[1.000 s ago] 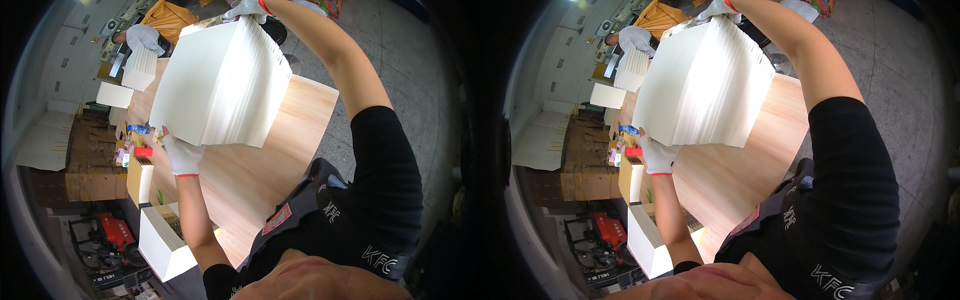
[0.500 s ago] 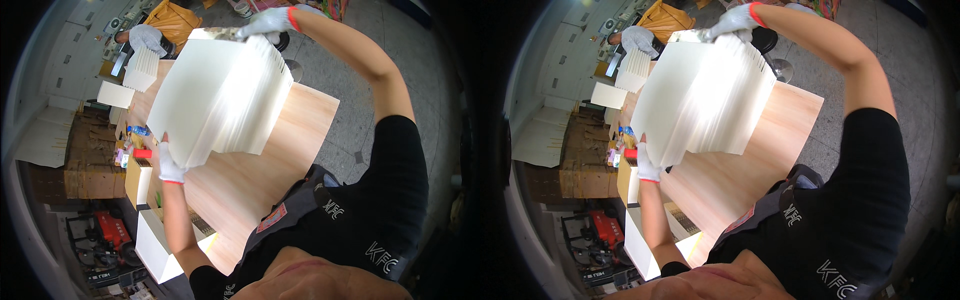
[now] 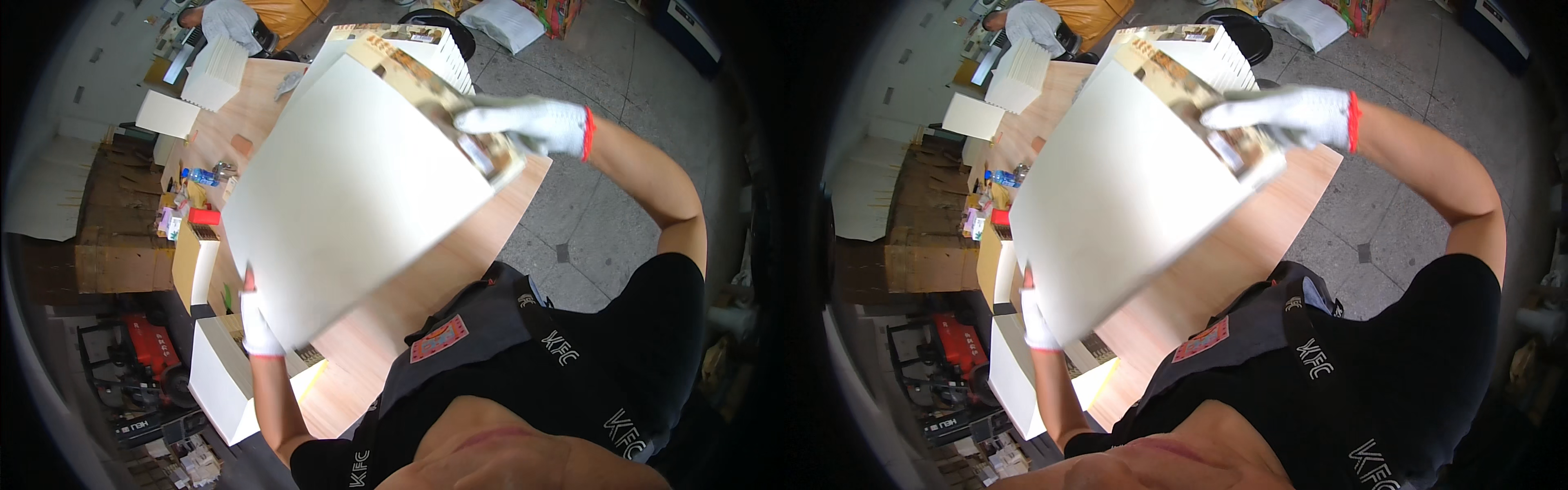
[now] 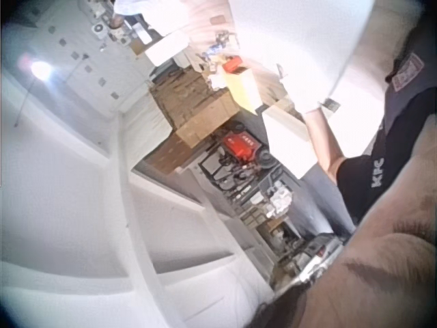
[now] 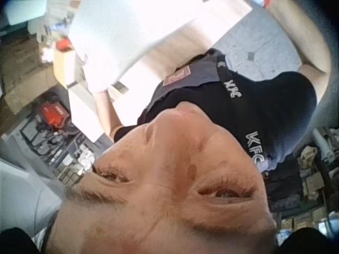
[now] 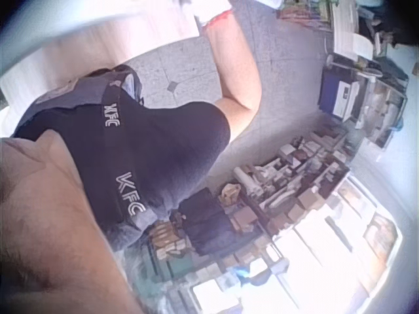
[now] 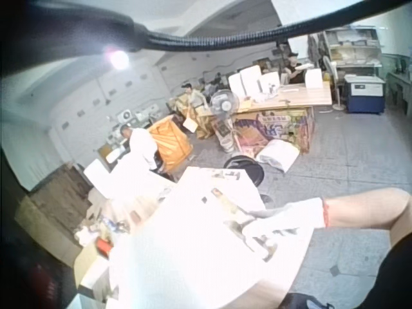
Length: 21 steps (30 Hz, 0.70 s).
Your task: The person picks up white boards from a stack, wipes their edges with a cloth, and places them onto a separate stack on a wooden table.
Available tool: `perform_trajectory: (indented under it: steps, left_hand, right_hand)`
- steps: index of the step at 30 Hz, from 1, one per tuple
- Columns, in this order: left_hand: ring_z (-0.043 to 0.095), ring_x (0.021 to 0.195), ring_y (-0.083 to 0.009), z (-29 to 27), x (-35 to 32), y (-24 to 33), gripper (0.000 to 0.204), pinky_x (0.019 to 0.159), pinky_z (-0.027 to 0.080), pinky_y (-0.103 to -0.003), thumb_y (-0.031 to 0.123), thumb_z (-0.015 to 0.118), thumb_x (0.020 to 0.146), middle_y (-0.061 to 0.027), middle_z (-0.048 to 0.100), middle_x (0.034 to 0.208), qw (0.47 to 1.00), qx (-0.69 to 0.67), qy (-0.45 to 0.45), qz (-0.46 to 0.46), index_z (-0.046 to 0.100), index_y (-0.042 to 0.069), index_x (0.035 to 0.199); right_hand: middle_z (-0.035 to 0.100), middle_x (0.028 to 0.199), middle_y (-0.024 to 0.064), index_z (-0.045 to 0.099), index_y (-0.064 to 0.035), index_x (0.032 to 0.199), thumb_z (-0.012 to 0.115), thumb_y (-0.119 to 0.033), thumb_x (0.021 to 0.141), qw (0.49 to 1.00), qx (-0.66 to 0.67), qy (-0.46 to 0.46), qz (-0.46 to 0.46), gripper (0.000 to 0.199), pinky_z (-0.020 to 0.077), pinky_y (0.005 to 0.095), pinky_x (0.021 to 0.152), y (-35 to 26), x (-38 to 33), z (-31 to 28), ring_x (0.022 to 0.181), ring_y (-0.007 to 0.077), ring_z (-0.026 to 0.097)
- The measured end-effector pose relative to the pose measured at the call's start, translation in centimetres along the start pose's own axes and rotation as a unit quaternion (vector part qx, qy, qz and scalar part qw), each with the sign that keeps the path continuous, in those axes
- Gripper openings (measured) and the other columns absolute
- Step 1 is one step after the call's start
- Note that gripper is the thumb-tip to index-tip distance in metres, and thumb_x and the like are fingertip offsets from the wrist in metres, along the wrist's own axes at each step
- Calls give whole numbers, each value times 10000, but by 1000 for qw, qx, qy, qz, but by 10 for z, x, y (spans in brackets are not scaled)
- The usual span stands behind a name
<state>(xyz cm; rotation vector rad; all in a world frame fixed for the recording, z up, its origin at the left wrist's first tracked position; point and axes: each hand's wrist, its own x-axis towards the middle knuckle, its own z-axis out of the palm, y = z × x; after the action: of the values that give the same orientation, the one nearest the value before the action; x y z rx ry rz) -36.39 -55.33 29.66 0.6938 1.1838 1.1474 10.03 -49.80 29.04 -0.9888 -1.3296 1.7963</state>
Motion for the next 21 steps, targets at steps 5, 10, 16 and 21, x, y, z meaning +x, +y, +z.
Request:
perform_trajectory:
  steps: [5,10,16,21]
  left_hand:
    - [617,1107,-245,-63,-31,-39,578,936,509,-385,462,585,951,-116,630,1245,997,22,-65,-37,534,25,1325]
    - [583,1158,-252,-94,-56,-84,710,974,479,-380,500,672,859,-98,600,1288,996,71,-50,28,505,5,1341]
    - [646,988,-229,-187,-77,-177,420,834,534,-412,178,751,833,-78,682,1050,913,323,-11,250,626,26,1203]
    - [645,1023,-246,-205,-109,-215,428,891,537,-411,202,750,841,-95,683,1065,867,493,3,73,620,27,1210]
  right_hand:
    - [557,1297,165,398,33,1435,770,-473,813,998,-16,42,49,884,516,349,950,6,9,18,1183,239,576]
    - [465,1384,256,236,68,1493,789,-418,693,992,-113,19,-57,1087,409,398,1089,54,23,7,1313,338,453]
    - [487,1368,194,181,20,1506,936,-229,506,978,-183,-20,-100,1278,405,392,1104,142,34,11,1313,280,457]
    - [514,1323,130,214,-31,1497,922,-214,557,925,-300,-79,-219,1191,439,366,1068,181,32,13,1259,240,500]
